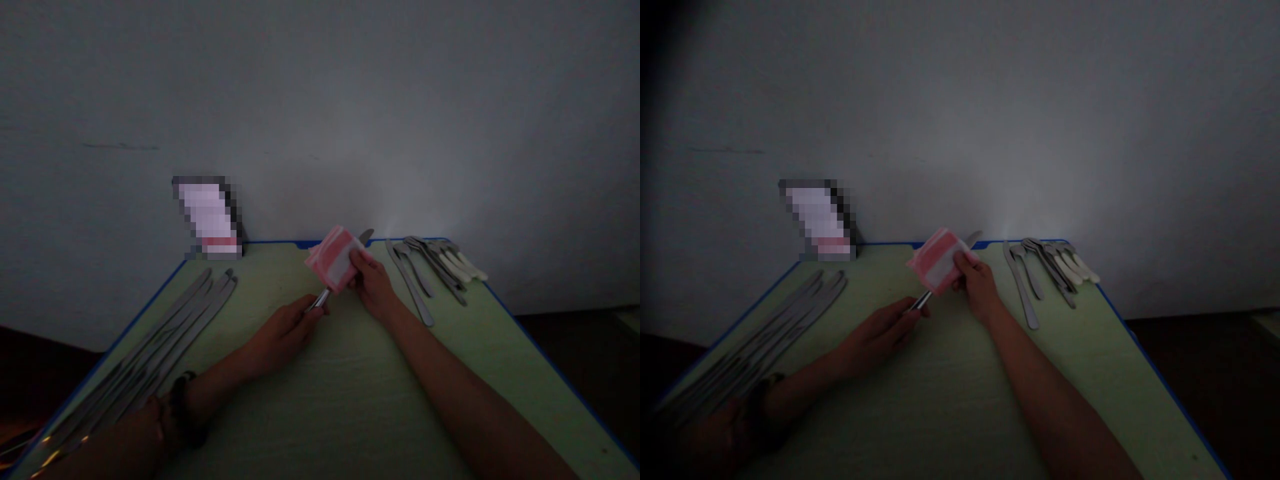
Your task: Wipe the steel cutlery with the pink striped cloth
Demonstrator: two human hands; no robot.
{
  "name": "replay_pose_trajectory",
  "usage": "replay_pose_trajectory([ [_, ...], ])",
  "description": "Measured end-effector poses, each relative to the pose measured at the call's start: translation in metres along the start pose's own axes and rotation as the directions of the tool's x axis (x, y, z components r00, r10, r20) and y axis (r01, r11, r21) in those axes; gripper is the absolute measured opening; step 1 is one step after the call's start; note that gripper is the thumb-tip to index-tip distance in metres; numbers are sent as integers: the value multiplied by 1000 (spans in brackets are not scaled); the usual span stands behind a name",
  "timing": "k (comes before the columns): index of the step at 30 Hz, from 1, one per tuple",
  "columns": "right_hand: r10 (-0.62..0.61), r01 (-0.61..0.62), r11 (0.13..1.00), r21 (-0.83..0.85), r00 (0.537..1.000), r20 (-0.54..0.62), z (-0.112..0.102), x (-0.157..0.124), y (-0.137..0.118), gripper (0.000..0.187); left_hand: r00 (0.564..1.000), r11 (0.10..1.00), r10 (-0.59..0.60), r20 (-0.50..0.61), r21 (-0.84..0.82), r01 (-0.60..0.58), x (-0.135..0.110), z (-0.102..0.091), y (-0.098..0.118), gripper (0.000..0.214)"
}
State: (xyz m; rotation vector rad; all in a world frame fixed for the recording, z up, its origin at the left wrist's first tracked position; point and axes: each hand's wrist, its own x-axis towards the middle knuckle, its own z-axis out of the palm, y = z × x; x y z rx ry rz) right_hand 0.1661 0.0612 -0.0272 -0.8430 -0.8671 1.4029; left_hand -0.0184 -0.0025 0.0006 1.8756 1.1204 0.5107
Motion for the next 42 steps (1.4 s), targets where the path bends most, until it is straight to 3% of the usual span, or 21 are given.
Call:
replay_pose_trajectory([
  [6, -73, 79, 996, 30, 985, -154, -1, 3, -1, 33, 998, 993, 58, 25, 98, -61, -3, -1, 3, 30],
  [12, -148, 174, 983, 52, 935, -323, -5, 6, 0, 31, 991, 965, 102, 86, 232, -120, -9, -3, 9, 33],
  [18, -118, 228, 948, 222, 901, -418, -4, 9, -3, 23, 980, 946, 155, 128, 265, -185, -12, -4, 6, 35],
  [24, -131, 265, 930, 254, 885, -446, -4, 10, -10, 18, 975, 948, 184, 126, 238, -210, -13, -3, 2, 33],
  [27, -107, 204, 959, 199, 905, -412, -4, 6, -10, 26, 982, 962, 162, 101, 207, -180, -12, -3, 1, 33],
  [31, -140, 139, 990, -21, 967, -214, -3, 1, -4, 38, 992, 976, 118, 38, 177, -123, -8, -2, 2, 32],
  [36, -128, 122, 922, -369, 992, 7, -2, -4, 2, 42, 999, 991, 48, 11, 124, -49, -4, 1, 3, 28],
  [42, -108, 123, 883, -453, 992, 60, -1, -5, -2, 30, 997, 964, 53, -51, 263, -38, -1, 4, 4, 26],
])
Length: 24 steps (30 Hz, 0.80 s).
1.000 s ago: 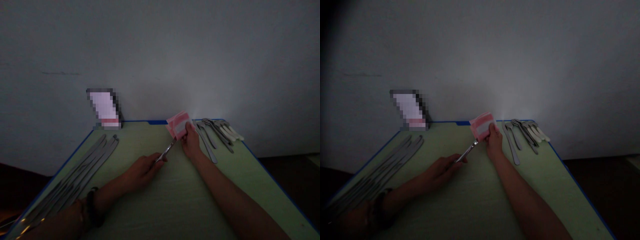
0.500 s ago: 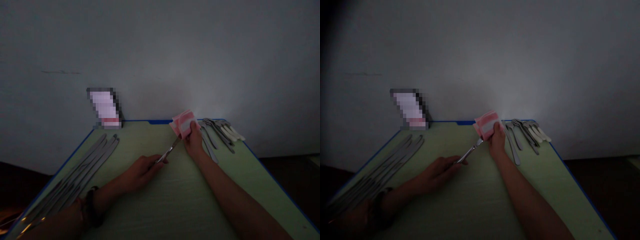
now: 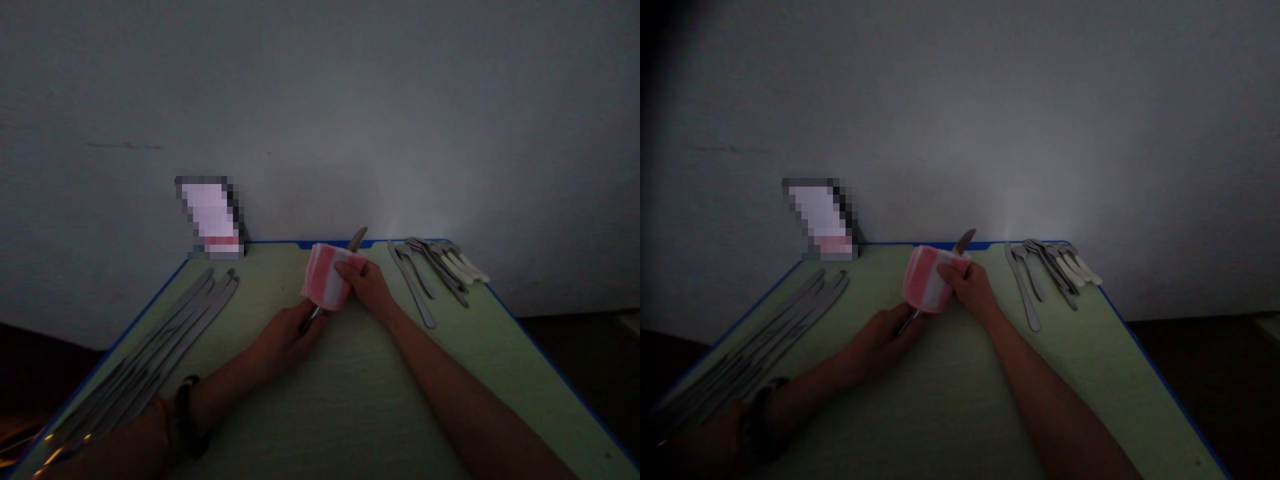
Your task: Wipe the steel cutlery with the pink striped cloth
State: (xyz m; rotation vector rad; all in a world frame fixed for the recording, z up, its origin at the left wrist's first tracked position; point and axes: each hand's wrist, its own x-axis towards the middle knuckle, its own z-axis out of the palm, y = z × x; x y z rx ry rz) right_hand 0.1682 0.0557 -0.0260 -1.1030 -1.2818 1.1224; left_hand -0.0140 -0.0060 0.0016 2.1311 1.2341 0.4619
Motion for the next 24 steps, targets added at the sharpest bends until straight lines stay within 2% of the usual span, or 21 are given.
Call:
replay_pose_trajectory([
  [4, 40, -37, 995, 98, 999, -28, -1, 1, -2, 24, 999, 995, -11, -33, 97, 15, -1, 1, -1, 28],
  [8, 51, -22, 968, 248, 993, -110, -1, 5, 5, 20, 997, 995, 28, -76, 94, -21, -3, 3, -3, 25],
  [11, 97, -21, 924, 382, 979, -182, 0, 10, 11, 18, 996, 997, 26, -89, 73, -19, -3, 3, -3, 26],
  [15, 182, -41, 839, 542, 961, -209, 1, 14, 10, 25, 998, 999, 6, -60, 39, -3, -2, 1, -1, 29],
  [17, 217, -6, 788, 616, 938, -269, 1, 15, 6, 26, 1000, 1000, -4, -15, 16, 4, -1, -2, 0, 28],
  [21, 326, 96, 671, 735, 852, -409, -3, 16, -3, 17, 999, 999, 10, 46, -37, -8, -1, -4, -2, 32],
  [24, 374, 84, 640, 763, 834, -405, -6, 16, -6, 15, 996, 994, 61, 60, -94, -55, -5, -5, -4, 33],
])
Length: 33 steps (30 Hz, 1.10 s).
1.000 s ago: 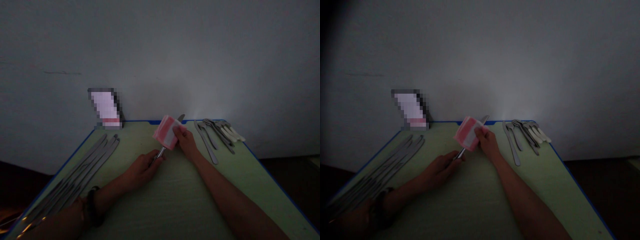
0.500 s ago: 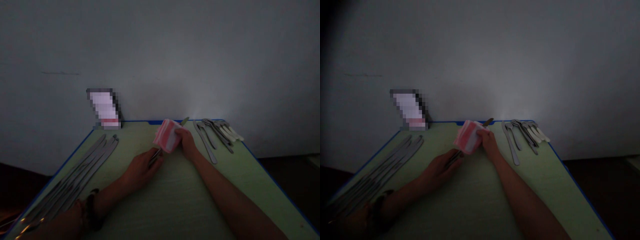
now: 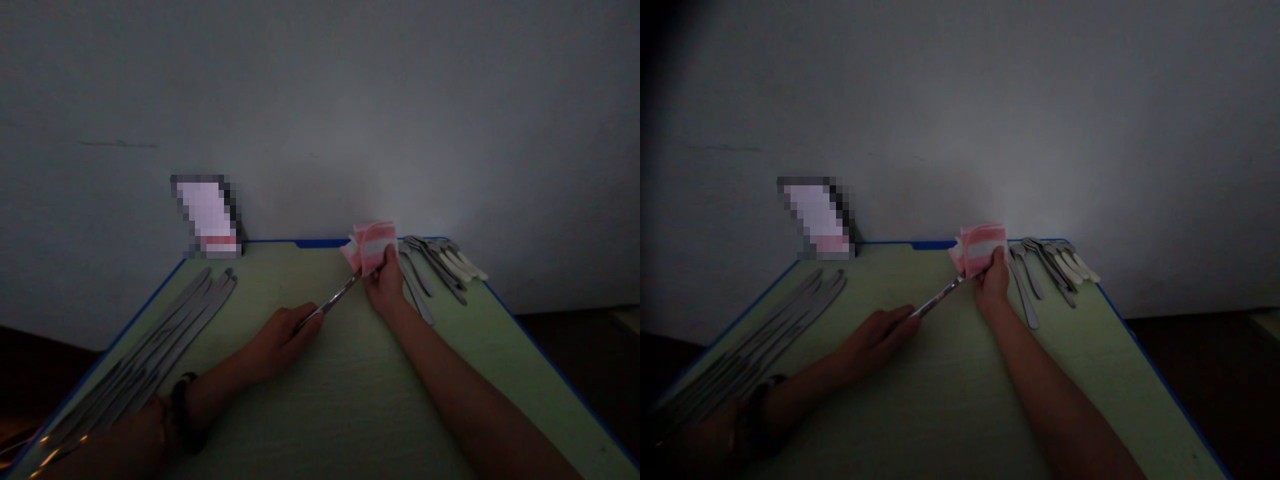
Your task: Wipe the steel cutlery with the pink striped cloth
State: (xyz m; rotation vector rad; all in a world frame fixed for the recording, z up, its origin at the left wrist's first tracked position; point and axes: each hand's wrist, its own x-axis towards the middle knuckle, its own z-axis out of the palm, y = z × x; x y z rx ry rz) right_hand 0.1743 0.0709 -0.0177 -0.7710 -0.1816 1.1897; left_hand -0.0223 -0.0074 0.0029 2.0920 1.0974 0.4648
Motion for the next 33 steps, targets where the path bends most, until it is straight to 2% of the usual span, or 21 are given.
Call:
replay_pose_trajectory([
  [4, 36, -34, 999, -39, 998, 60, -3, 5, -1, 17, 997, 994, 30, 77, -103, -22, -8, -3, -3, 38],
  [9, -64, 71, 996, -47, 989, 135, -7, 10, 4, 30, 994, 978, -12, 112, -208, 35, -10, -5, -8, 42],
  [12, -59, 67, 996, -60, 990, 126, -9, 11, 5, 29, 990, 978, 7, 141, -207, 23, -8, -5, -7, 43],
  [17, -51, 54, 998, -43, 997, 54, -7, 8, 1, 23, 997, 970, -43, 71, -236, 59, -6, -7, -5, 44],
  [20, -5, 5, 999, -38, 1000, 2, -5, 0, 3, 26, 997, 964, -69, 44, -253, 78, -5, -6, -6, 46],
  [24, 93, -67, 980, -189, 987, 134, -2, -21, 17, 38, 996, 965, -87, 13, -246, 87, -1, -1, -10, 48],
  [28, 142, 7, 915, -403, 930, 339, 0, -42, 32, 46, 996, 972, -85, -7, -219, 82, 3, 3, -9, 48],
  [30, 138, 45, 895, -444, 918, 371, 0, -46, 35, 45, 997, 977, -75, -5, -202, 72, 5, 4, -7, 47],
  [33, 115, 54, 893, -448, 932, 342, -1, -43, 36, 43, 999, 979, -51, 19, -195, 54, 5, 3, -3, 42],
])
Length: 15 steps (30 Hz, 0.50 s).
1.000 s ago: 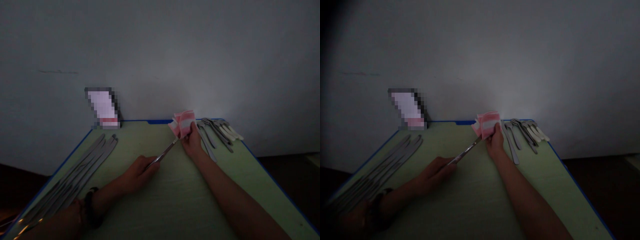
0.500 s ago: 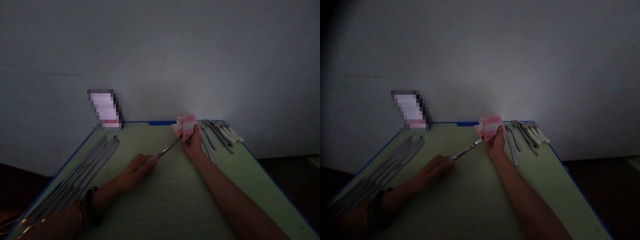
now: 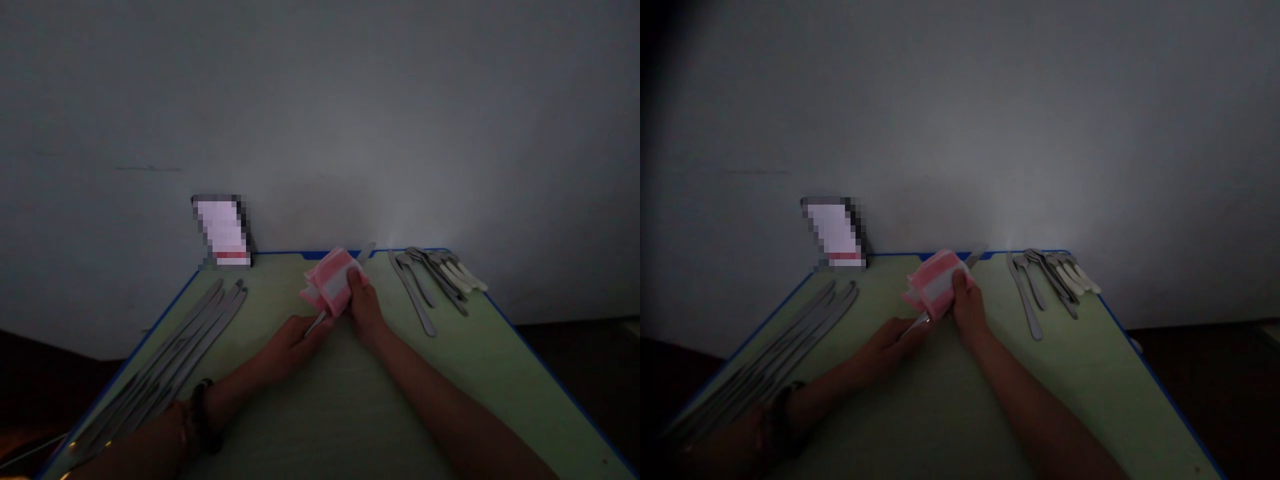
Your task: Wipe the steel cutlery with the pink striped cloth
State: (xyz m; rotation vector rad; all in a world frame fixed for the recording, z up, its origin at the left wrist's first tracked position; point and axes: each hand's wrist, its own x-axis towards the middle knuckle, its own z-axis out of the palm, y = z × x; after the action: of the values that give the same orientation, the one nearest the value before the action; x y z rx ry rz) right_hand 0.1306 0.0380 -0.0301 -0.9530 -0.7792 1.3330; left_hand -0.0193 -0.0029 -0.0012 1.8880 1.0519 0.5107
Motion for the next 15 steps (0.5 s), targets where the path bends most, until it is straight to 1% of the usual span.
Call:
replay_pose_trajectory([
  [4, -12, 15, 997, 71, 999, -50, -4, 6, 0, 43, 997, 998, 55, 49, -34, -53, -5, -1, 2, 36],
  [7, -41, 47, 987, 152, 998, -46, -3, 6, -3, 42, 997, 997, 67, 49, -36, -65, -7, -1, 1, 37],
  [8, -30, 35, 984, 174, 999, -31, -3, 5, -5, 42, 997, 998, 65, 51, -30, -64, -7, -1, 1, 37],
  [10, 30, -35, 978, 206, 999, 24, -2, 3, -8, 41, 998, 998, 57, 39, -16, -57, -5, -1, 0, 38],
  [13, 123, -155, 965, 210, 980, 157, -2, -1, -12, 37, 999, 999, 27, -25, -22, -27, -1, 0, 0, 39],
  [15, 131, -174, 966, 192, 967, 217, -2, -3, -12, 33, 999, 999, 7, -49, -51, -10, 2, 1, -1, 39],
])
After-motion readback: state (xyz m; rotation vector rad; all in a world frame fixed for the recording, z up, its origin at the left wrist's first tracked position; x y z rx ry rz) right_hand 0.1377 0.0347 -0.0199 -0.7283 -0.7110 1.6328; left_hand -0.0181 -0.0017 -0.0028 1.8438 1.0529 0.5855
